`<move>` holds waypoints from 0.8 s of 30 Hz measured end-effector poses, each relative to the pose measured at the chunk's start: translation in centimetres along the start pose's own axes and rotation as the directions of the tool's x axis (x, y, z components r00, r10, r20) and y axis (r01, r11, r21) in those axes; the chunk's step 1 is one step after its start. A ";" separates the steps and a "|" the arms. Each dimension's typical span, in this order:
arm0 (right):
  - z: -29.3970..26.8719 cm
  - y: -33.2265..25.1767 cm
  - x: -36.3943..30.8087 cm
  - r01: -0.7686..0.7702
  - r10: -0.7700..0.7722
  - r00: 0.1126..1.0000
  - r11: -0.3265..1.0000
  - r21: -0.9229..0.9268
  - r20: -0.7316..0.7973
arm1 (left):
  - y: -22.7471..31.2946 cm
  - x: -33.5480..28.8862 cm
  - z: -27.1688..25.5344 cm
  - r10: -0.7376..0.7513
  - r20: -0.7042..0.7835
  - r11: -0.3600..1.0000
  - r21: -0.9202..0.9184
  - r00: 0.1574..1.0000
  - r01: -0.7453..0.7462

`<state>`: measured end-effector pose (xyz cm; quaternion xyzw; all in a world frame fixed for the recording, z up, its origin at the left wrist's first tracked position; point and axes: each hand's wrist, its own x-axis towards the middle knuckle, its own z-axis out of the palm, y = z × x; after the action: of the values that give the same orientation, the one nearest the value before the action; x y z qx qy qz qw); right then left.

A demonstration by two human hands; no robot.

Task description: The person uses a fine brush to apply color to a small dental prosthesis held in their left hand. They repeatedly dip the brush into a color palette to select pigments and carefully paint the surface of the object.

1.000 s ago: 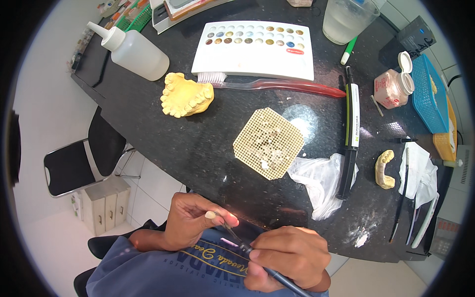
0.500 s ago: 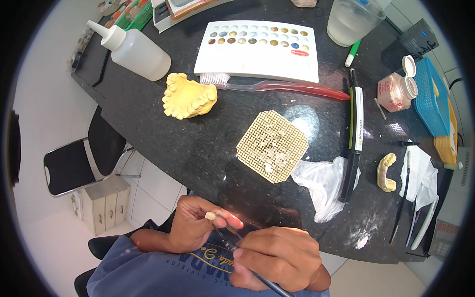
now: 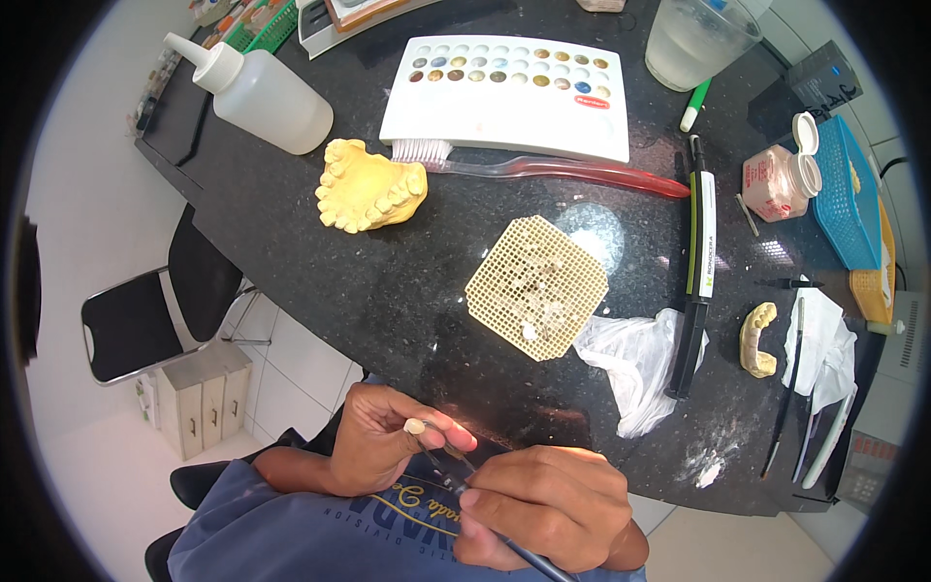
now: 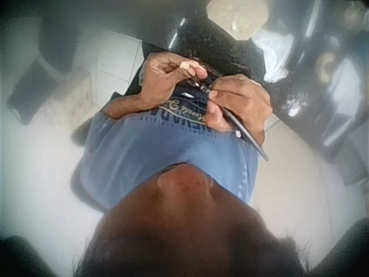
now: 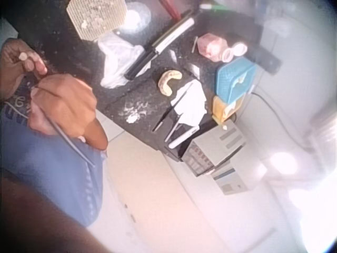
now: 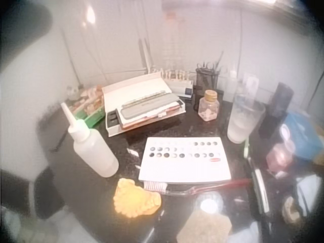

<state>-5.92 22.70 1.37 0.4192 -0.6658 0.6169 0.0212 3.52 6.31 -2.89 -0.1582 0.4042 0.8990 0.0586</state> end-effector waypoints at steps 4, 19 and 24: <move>-0.1 0.0 0.1 -0.002 0.002 1.000 1.000 0.012 0.016 | 0.0 0.0 0.1 0.008 -0.009 1.000 -0.009 1.000 -0.008; 0.0 0.0 0.1 -0.008 0.008 1.000 1.000 0.012 0.014 | 0.3 0.1 0.1 -0.005 -0.016 0.999 0.045 1.000 0.006; -0.2 0.0 0.2 -0.010 0.009 1.000 1.000 0.013 0.025 | 0.3 0.1 0.3 -0.003 -0.022 0.999 0.041 1.000 0.004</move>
<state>-6.11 22.73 1.50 0.4237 -0.6639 0.6162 0.0073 3.32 6.29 -2.51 -0.1677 0.4230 0.8885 0.0589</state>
